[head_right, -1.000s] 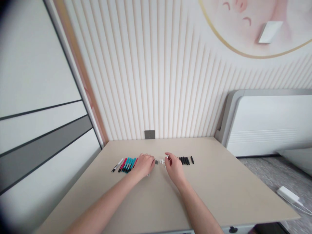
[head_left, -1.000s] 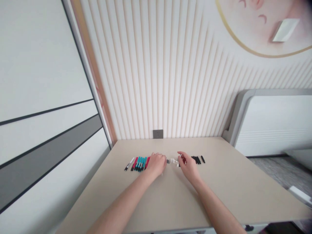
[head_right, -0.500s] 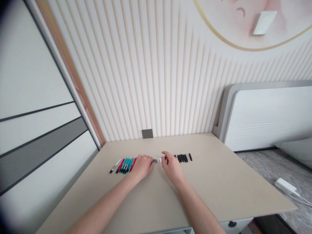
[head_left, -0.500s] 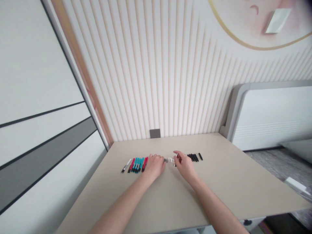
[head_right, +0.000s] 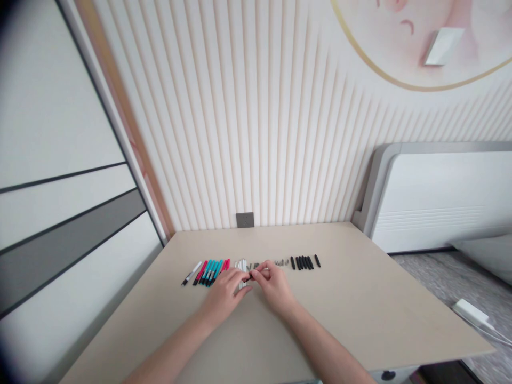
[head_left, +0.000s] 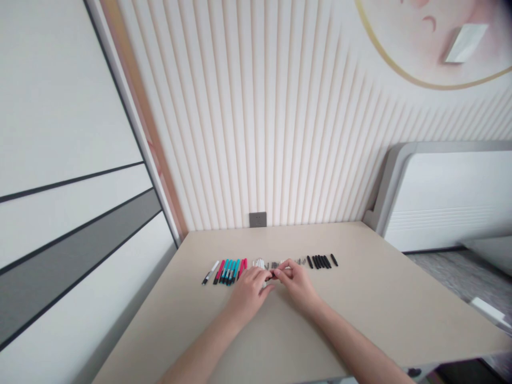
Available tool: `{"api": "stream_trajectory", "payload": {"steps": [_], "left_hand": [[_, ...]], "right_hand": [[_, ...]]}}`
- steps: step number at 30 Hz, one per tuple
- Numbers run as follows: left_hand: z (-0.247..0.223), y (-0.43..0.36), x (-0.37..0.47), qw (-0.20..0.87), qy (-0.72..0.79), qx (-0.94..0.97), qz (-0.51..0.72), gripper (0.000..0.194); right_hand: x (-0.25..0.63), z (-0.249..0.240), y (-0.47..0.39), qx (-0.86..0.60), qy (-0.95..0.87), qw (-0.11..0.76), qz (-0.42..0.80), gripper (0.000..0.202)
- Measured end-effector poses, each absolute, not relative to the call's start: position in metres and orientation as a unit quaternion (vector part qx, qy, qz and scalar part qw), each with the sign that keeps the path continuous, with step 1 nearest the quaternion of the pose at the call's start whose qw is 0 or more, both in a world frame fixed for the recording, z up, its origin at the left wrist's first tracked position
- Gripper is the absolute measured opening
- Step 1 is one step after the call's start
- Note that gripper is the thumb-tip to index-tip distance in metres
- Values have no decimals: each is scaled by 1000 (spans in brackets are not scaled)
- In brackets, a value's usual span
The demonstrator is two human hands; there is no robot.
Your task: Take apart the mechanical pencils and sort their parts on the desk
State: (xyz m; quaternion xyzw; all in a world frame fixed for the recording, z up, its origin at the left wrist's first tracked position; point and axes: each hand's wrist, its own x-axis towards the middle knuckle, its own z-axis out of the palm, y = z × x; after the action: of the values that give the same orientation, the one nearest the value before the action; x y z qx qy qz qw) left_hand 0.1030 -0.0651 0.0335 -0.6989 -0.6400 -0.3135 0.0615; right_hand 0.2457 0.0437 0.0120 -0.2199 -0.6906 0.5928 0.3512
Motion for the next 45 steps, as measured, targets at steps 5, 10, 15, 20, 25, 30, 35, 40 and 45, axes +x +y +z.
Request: {"api": "stream_trajectory", "payload": {"steps": [5,10,15,20,25,30,35,40,45], "left_hand": [[32,-73,103,25,-614,-700,-363,6],[35,-74,95,-17,-594,-695,-405,11],[31,-75,108,-110,-627,-627,-450,20],[22,-77,135,-182,-633,-631,-410,18],[19,-81,146,-147,-638,-666,-358,17],[18,-84,149,-88,-668,-664,-324,19],[16,-84,151,-97,-696,-649,-292,19],[21,-84,150,-100,-703,-636,-302,19],[19,-82,146,-122,-681,-633,-347,22]], "right_hand": [[247,13,39,-203,-684,313,627,41],[247,12,36,-195,-717,304,596,36],[266,15,45,-172,-770,280,547,31],[300,22,58,-167,-773,109,602,32],[306,20,52,-193,-793,96,569,45],[297,13,45,-234,-820,112,510,52],[294,10,47,-213,-824,158,500,31],[292,14,47,-187,-812,183,522,29],[290,13,47,-207,-803,208,519,26]]}}
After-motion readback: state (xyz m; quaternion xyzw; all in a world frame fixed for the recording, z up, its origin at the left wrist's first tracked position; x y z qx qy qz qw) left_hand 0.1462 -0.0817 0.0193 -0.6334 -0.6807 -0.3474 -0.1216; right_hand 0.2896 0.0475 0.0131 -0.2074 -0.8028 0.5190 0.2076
